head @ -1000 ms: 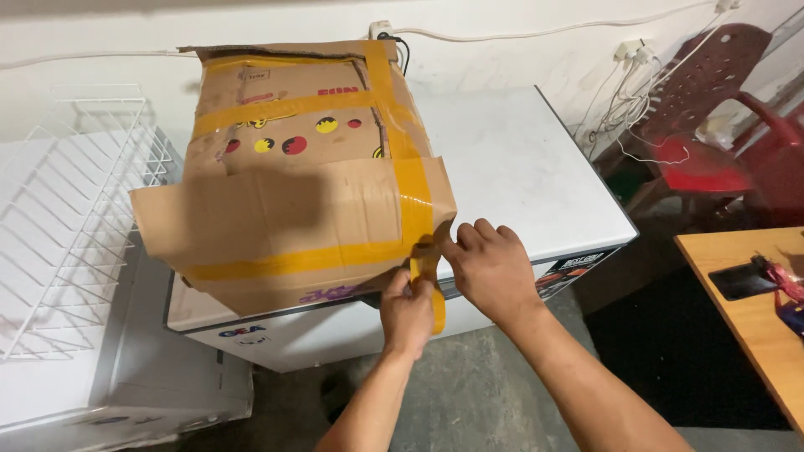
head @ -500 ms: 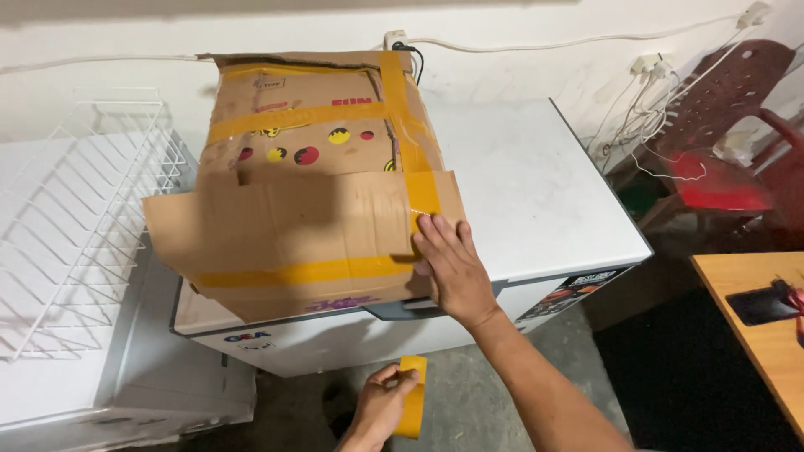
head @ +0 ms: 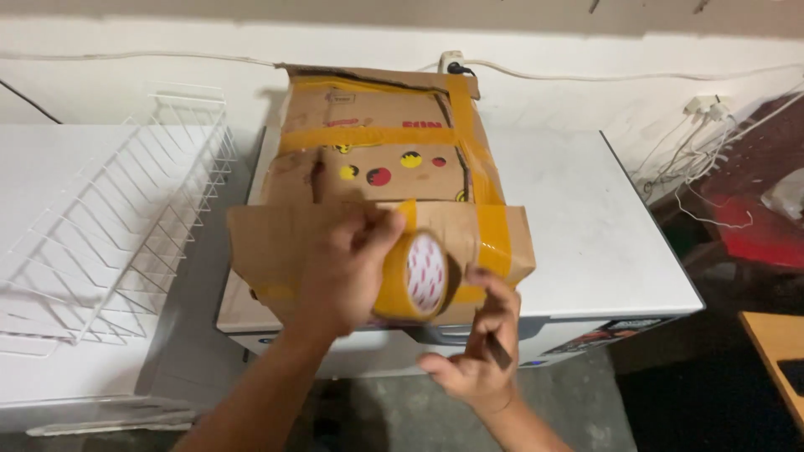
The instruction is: Applying packaging tape to secure a cardboard box filled with snack containers.
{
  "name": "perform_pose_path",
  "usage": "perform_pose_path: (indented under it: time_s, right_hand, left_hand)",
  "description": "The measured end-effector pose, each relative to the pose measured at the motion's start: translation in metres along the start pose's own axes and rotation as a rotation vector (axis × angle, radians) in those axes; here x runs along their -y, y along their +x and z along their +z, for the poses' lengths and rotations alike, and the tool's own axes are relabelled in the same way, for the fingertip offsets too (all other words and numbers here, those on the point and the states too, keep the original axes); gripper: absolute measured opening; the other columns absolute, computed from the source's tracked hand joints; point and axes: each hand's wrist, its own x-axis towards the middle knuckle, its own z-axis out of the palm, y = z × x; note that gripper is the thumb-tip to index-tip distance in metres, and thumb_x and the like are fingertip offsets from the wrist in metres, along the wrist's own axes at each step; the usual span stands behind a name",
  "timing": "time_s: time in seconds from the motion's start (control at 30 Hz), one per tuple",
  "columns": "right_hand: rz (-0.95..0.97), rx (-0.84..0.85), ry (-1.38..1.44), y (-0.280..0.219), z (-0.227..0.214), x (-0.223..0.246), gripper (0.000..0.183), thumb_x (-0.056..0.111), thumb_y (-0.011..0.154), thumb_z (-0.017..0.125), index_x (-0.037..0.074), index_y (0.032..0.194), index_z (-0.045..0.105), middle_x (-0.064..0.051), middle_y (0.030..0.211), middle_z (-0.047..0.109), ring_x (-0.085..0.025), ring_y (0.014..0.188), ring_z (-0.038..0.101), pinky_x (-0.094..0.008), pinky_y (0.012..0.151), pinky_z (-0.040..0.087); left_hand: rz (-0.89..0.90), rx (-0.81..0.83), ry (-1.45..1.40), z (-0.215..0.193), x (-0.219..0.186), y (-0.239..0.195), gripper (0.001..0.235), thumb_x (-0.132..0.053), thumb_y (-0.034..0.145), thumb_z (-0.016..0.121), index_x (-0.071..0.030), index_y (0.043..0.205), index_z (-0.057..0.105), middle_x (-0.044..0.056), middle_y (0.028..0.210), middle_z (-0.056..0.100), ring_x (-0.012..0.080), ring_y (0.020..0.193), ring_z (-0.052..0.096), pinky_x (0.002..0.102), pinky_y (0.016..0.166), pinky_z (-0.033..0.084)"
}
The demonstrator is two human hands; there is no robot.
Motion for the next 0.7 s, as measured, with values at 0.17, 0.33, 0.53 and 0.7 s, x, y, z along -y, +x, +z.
perform_pose_path:
  time_s: [0.17,0.33,0.53,0.7]
  right_hand:
    - [-0.224,0.116,-0.335,0.118,0.064,-0.024,0.061,0.03,0.085,0.091,0.005,0.095,0.037,-0.026,0.134,0.06,-0.038,0.135,0.057,-0.06,0.126,0.038]
    - [-0.315,0.057,-0.468,0.201,0.128,-0.074,0.045,0.007,0.085,0.086,0.004,0.091,0.041,-0.021,0.121,0.066,-0.029,0.11,0.068,-0.059,0.124,0.038]
    - [0.458,0.019,-0.141,0.237,0.185,-0.116,0.046,0.008,0.083,0.084,0.013,0.082,0.038,0.004,0.077,0.044,-0.007,0.069,0.039,-0.027,0.062,0.038]
    - [0.689,0.164,-0.058,0.26,0.202,-0.13,0.055,0.004,0.081,0.086,0.016,0.077,0.032,0.005,0.074,0.044,-0.004,0.069,0.043,-0.022,0.059,0.043]
  left_hand:
    - [-0.133,-0.014,0.103,-0.041,-0.098,0.105,0.027,-0.034,0.093,0.064,-0.01,0.103,0.073,0.003,0.081,0.074,0.0139,0.069,0.069,0.03,0.059,0.056]
    - [-0.159,0.262,-0.087,-0.096,-0.131,0.22,0.031,-0.031,0.092,0.064,-0.005,0.106,0.073,-0.003,0.093,0.075,0.0153,0.08,0.074,0.032,0.067,0.064]
    - [-0.134,0.085,0.191,-0.147,-0.031,0.39,0.035,-0.033,0.095,0.073,-0.001,0.107,0.078,0.01,0.092,0.069,0.0189,0.081,0.059,0.038,0.071,0.051]
    - [-0.089,0.025,0.349,-0.16,0.032,0.473,0.035,-0.036,0.091,0.072,-0.004,0.104,0.077,0.009,0.089,0.074,0.0189,0.081,0.066,0.039,0.072,0.053]
